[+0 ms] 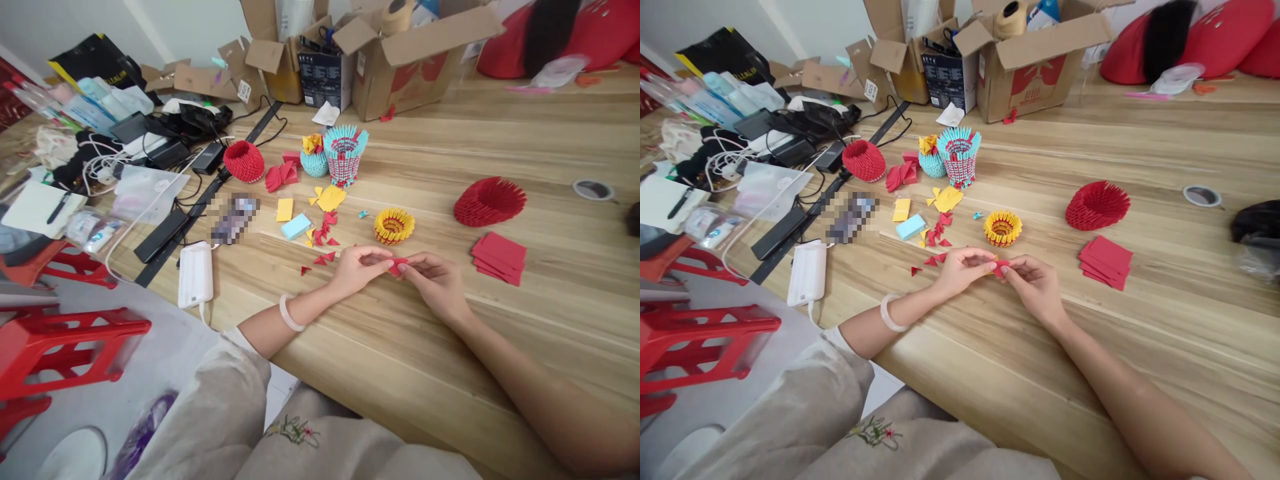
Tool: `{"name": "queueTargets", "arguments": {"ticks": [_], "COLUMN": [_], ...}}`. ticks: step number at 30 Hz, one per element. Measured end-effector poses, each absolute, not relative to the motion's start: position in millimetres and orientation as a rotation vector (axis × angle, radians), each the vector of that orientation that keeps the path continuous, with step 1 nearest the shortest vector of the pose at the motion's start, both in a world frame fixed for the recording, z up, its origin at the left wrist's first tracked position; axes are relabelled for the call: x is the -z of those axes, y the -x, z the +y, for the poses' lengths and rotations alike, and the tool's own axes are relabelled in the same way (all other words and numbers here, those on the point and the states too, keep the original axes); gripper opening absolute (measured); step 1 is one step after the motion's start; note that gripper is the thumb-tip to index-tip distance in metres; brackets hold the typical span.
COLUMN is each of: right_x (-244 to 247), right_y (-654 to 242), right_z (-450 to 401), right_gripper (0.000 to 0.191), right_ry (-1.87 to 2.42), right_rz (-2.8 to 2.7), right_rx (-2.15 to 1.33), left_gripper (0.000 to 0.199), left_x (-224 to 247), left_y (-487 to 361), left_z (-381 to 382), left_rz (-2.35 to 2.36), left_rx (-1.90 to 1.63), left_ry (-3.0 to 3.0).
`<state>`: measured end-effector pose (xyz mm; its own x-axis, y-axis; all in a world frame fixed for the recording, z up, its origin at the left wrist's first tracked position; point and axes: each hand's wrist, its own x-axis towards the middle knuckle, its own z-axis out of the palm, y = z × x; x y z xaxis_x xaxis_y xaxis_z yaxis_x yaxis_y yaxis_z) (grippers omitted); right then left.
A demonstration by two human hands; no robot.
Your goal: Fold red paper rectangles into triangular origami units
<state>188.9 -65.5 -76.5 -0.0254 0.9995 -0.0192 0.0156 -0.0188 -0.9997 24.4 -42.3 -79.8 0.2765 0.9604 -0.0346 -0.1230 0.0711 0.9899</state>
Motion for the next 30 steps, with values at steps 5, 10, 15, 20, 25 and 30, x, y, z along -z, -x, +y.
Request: {"name": "queueTargets", "arguments": {"ticks": [5,10,15,20,25,30], "right_x": [79.1,78.9,77.7,79.9,81.8,81.1], "right_y": [-195.2,-196.9,-197.7,-198.9,-200.1,-199.7], "right_z": [-67.3,-68.6,-68.4,-67.0,-67.6,-67.4], "right_gripper": [0.025,0.021,0.02,0.02,0.018,0.02], "right_ry": [1.169,1.164,1.173,1.182,1.162,1.187], "right_rz": [-1.252,-1.281,-1.309,-1.301,-1.298,-1.303], "right_rx": [-1.33,-1.351,-1.361,-1.343,-1.326,-1.326], "left_gripper": [0.027,0.025,0.027,0.028,0.026,0.026], "left_x": [81.1,79.6,77.3,76.4,76.2,78.4], "left_y": [-24.2,-25.3,-25.4,-25.6,-26.5,-27.0], "left_z": [-42.1,-44.7,-46.7,-47.4,-48.2,-46.5], "left_rz": [0.906,0.909,0.926,0.92,0.859,0.841], "left_rx": [-0.931,-0.92,-0.956,-0.964,-0.934,-0.933], "left_ry": [-1.215,-1.223,-1.261,-1.313,-1.222,-1.18]}}
